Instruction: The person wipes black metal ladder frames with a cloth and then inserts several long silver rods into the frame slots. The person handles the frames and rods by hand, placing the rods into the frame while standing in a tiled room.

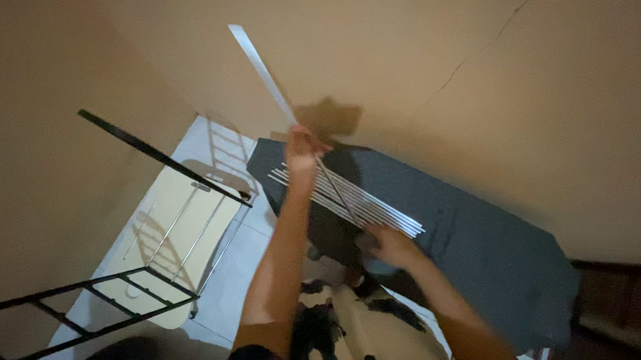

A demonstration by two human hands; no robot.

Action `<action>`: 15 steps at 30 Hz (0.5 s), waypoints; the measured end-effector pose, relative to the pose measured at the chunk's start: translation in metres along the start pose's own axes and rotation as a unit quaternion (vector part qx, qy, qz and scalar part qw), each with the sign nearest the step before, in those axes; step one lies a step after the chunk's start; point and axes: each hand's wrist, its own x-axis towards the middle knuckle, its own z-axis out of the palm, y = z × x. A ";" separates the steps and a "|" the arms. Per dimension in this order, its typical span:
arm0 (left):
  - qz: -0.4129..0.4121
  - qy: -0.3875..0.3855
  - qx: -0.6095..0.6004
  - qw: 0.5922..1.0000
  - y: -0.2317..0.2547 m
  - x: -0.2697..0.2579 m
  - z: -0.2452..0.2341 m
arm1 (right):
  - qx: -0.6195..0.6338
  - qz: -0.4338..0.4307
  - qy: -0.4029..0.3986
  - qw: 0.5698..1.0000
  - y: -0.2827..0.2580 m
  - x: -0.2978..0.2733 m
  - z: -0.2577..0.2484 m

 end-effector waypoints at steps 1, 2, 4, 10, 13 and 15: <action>-0.011 0.030 -0.051 0.998 0.002 0.010 -0.004 | 0.006 -0.022 -0.039 0.999 0.015 -0.009 -0.011; -0.021 0.060 -0.102 0.993 0.004 0.017 -0.008 | 0.029 0.005 -0.021 0.999 0.029 -0.016 -0.024; -0.041 0.041 -0.116 0.992 -0.001 0.016 -0.005 | 0.140 0.009 0.071 0.988 0.048 -0.025 -0.050; 0.136 -0.142 0.296 0.935 -0.041 -0.077 0.063 | 0.518 -0.091 0.286 0.801 0.039 0.031 -0.121; -0.209 -0.216 0.224 0.927 -0.040 -0.112 0.089 | 0.493 -0.077 0.332 0.801 0.018 0.082 -0.129; -0.302 -0.188 0.159 0.921 -0.032 -0.121 0.090 | 0.435 -0.027 0.337 0.835 0.016 0.097 -0.134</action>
